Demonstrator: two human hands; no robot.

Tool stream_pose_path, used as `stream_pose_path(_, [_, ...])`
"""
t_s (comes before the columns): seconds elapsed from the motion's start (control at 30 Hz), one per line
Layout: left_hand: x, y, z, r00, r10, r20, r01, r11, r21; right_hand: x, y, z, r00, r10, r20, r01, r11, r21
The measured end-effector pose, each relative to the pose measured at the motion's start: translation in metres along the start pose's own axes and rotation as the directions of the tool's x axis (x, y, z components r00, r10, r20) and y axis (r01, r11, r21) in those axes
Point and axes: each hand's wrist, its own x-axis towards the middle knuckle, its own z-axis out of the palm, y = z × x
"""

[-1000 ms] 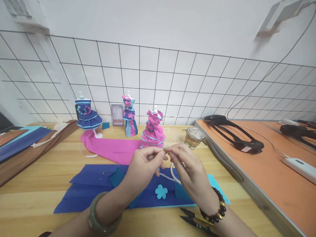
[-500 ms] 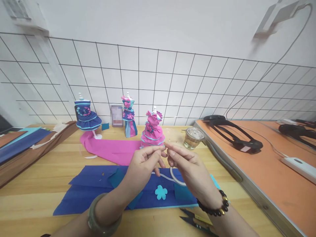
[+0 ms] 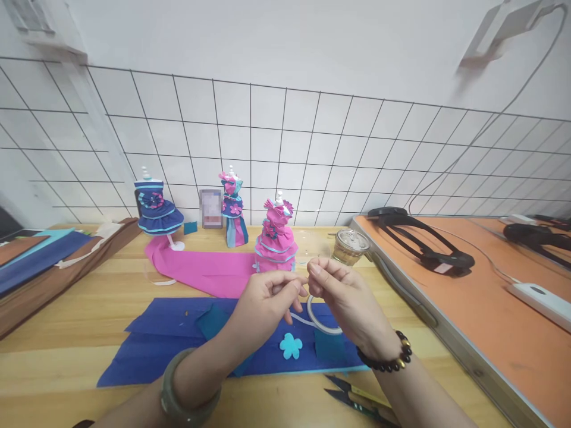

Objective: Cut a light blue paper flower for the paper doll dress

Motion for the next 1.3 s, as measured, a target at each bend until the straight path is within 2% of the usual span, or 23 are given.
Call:
stream_pose_path(0.13, [0.003,-0.004,-0.002,1.0,-0.009,0.0,0.009,0.995,-0.099,0.001,0.004,0.0,1.0,0.023,0.009,-0.023,0.999,0.035])
stream_pose_path(0.27, [0.003,-0.005,-0.002,0.999,-0.038,0.023,0.042,0.971,-0.236,0.0,0.007,0.001,1.0,0.0,-0.028,-0.002,0.998,-0.069])
stream_pose_path(0.4, [0.004,-0.006,-0.002,0.998,-0.058,0.039,0.067,0.951,-0.302,-0.002,0.005,0.002,0.999,-0.044,-0.027,0.037,0.977,-0.209])
stream_pose_path(0.63, [0.007,-0.009,-0.004,0.999,-0.036,-0.024,0.029,0.967,-0.252,-0.005,0.005,0.005,0.981,-0.191,0.015,0.18,0.892,-0.415])
stream_pose_path(0.83, [0.007,-0.01,-0.004,1.0,0.014,-0.021,-0.018,0.981,-0.191,-0.009,0.006,0.009,0.951,-0.301,0.068,0.295,0.823,-0.486])
stream_pose_path(0.97, [0.007,-0.009,-0.005,1.0,0.009,-0.017,-0.012,0.98,-0.198,-0.01,0.006,0.01,0.933,-0.344,0.103,0.34,0.757,-0.558])
stream_pose_path(1.1, [0.006,-0.008,-0.007,0.999,-0.007,-0.034,-0.003,0.957,-0.289,-0.012,0.006,0.011,0.901,-0.407,0.149,0.405,0.666,-0.627])
stream_pose_path(1.2, [0.005,-0.007,-0.006,1.0,-0.015,0.011,0.018,0.935,-0.353,-0.015,0.006,0.011,0.881,-0.427,0.203,0.441,0.583,-0.682])
stream_pose_path(1.3, [0.006,-0.008,-0.002,0.997,-0.024,0.071,0.048,0.929,-0.366,-0.017,0.007,0.012,0.881,-0.406,0.243,0.441,0.515,-0.735])
